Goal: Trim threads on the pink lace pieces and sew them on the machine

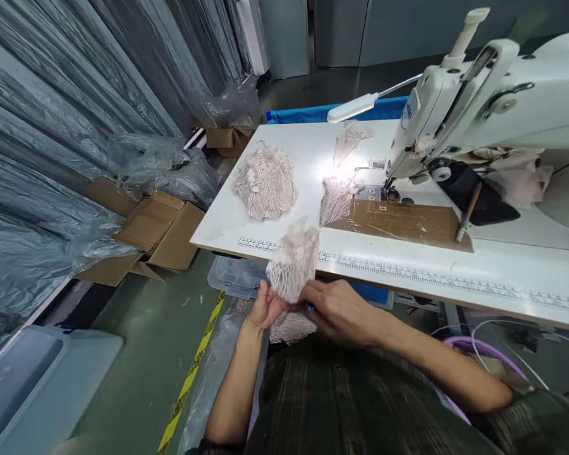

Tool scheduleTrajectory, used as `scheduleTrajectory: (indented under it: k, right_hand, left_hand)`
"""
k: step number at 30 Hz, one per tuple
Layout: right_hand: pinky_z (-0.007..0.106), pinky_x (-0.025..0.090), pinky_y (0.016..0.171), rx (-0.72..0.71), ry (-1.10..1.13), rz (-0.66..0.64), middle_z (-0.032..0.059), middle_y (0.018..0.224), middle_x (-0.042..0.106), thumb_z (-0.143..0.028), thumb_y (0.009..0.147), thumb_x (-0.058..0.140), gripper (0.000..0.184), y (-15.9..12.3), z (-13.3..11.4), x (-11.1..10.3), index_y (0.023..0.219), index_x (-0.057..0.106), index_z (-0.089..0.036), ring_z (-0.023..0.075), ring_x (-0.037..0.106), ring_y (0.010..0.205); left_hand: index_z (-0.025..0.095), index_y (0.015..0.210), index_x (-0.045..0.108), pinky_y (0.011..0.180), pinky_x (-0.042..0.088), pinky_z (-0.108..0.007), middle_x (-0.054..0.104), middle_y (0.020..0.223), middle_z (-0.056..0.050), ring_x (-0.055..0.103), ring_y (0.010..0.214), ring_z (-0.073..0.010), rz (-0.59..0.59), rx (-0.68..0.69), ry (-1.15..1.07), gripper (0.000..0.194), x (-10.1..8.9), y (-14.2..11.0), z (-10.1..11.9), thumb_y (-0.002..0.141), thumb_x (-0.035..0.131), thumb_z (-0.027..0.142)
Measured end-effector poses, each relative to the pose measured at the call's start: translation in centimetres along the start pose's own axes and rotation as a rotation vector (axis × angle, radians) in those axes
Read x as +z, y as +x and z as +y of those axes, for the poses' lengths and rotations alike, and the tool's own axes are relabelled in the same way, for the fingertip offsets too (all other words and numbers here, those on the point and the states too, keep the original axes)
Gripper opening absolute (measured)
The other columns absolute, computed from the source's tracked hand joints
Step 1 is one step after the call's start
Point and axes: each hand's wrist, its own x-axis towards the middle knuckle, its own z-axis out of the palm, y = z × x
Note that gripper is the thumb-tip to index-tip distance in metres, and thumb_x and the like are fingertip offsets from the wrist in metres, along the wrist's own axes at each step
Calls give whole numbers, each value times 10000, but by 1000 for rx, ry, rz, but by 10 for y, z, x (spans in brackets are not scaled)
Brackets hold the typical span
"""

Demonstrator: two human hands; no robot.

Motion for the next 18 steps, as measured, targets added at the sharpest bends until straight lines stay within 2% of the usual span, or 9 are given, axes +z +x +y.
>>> scheduleTrajectory:
  k: [3, 6, 7, 9, 11, 12, 16, 18]
  right_hand:
    - [270, 423, 708, -244, 257, -107, 74, 982, 659, -172, 825, 544, 214, -8, -17, 16, 1029, 593, -130, 174, 625, 852]
    - [262, 448, 735, -307, 435, -230, 78, 1012, 675, -189, 818, 559, 243, -13, -27, 36, 1048, 608, -128, 169, 641, 849]
    - [267, 454, 743, -309, 462, -267, 87, 1029, 676, -193, 817, 561, 255, -14, -29, 42, 1056, 612, -123, 177, 645, 859]
    - [278, 461, 757, -299, 489, -305, 99, 1054, 676, -192, 821, 554, 263, -15, -27, 51, 1066, 617, -119, 190, 647, 880]
    - [280, 460, 769, -279, 518, -289, 96, 1051, 677, -183, 827, 542, 253, -16, -23, 56, 1062, 618, -124, 189, 643, 889]
    - [277, 458, 770, -268, 532, -275, 92, 1035, 678, -180, 830, 538, 241, -17, -20, 56, 1050, 619, -127, 186, 639, 885]
    - [254, 436, 698, -250, 577, -298, 66, 901, 671, -199, 833, 558, 141, -22, -12, 57, 932, 629, -128, 163, 611, 779]
    - [227, 420, 662, -262, 664, -336, 39, 843, 654, -202, 838, 571, 108, -24, -13, 57, 897, 628, -131, 134, 584, 726]
  left_hand:
    - [109, 1147, 641, 882, 502, -447, 687, 1077, -183, 606, 1102, -375, 5, -19, -17, 1079, 1, -3, 4, 521, 464, 970]
    - [120, 1127, 649, 731, 534, -371, 708, 983, -170, 661, 955, -341, -68, -28, 62, 1101, 11, 0, 15, 415, 559, 956]
    - [118, 1128, 648, 689, 529, -336, 713, 948, -164, 674, 886, -311, -103, -47, 107, 1062, 15, 1, 20, 408, 647, 899]
    - [114, 1121, 650, 659, 508, -278, 718, 879, -134, 675, 773, -234, -115, -100, 259, 867, 24, 4, 28, 482, 825, 674]
    - [112, 1072, 669, 669, 493, -247, 716, 822, -99, 663, 733, -183, -67, -140, 438, 629, 33, 5, 33, 593, 860, 473]
    - [113, 1036, 679, 679, 488, -240, 714, 799, -84, 659, 732, -170, -34, -140, 506, 528, 37, 5, 34, 642, 841, 424]
    - [119, 874, 692, 673, 477, -220, 703, 725, -50, 656, 709, -145, 52, -51, 600, 334, 50, 2, 35, 733, 775, 411]
    - [123, 803, 686, 652, 479, -215, 701, 699, -46, 658, 682, -141, 16, -51, 621, 305, 55, -4, 36, 750, 760, 414]
